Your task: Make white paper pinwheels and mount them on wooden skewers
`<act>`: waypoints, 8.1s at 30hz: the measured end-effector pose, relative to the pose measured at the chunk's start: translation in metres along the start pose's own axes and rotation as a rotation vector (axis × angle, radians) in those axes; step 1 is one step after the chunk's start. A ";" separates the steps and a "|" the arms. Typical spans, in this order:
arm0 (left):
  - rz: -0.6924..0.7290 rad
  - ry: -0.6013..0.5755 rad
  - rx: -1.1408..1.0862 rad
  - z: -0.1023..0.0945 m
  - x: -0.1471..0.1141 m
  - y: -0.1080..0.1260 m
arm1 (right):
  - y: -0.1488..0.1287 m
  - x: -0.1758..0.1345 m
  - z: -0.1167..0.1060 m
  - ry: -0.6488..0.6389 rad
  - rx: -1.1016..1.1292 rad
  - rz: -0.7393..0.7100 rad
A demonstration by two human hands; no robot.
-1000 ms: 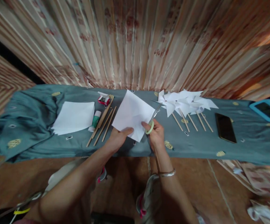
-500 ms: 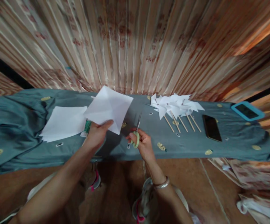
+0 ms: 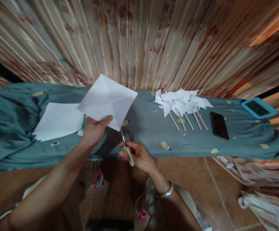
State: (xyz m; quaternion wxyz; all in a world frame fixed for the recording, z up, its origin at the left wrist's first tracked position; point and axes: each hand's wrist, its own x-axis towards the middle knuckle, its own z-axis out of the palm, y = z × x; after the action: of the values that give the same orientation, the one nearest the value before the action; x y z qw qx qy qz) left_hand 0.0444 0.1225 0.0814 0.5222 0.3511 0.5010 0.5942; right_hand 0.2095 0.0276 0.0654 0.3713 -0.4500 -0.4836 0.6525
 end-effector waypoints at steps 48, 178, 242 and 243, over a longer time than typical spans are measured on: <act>0.132 -0.099 0.383 0.006 -0.015 0.002 | 0.007 0.006 -0.002 0.020 -0.075 -0.062; 0.005 -0.239 0.193 0.012 -0.026 -0.009 | 0.002 0.013 0.001 0.211 0.028 -0.018; -0.444 -0.346 -0.316 0.026 -0.048 -0.009 | 0.004 0.038 -0.043 0.717 0.331 -0.256; -0.446 -0.283 -0.319 0.027 -0.048 -0.010 | 0.005 0.038 -0.042 0.696 0.314 -0.258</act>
State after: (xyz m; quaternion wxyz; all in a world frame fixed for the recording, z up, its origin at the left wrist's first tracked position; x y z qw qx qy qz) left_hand 0.0823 0.0812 0.0841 0.7528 0.2252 0.3884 0.4813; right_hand 0.2367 0.0742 0.0466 0.6559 -0.5175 -0.2758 0.4754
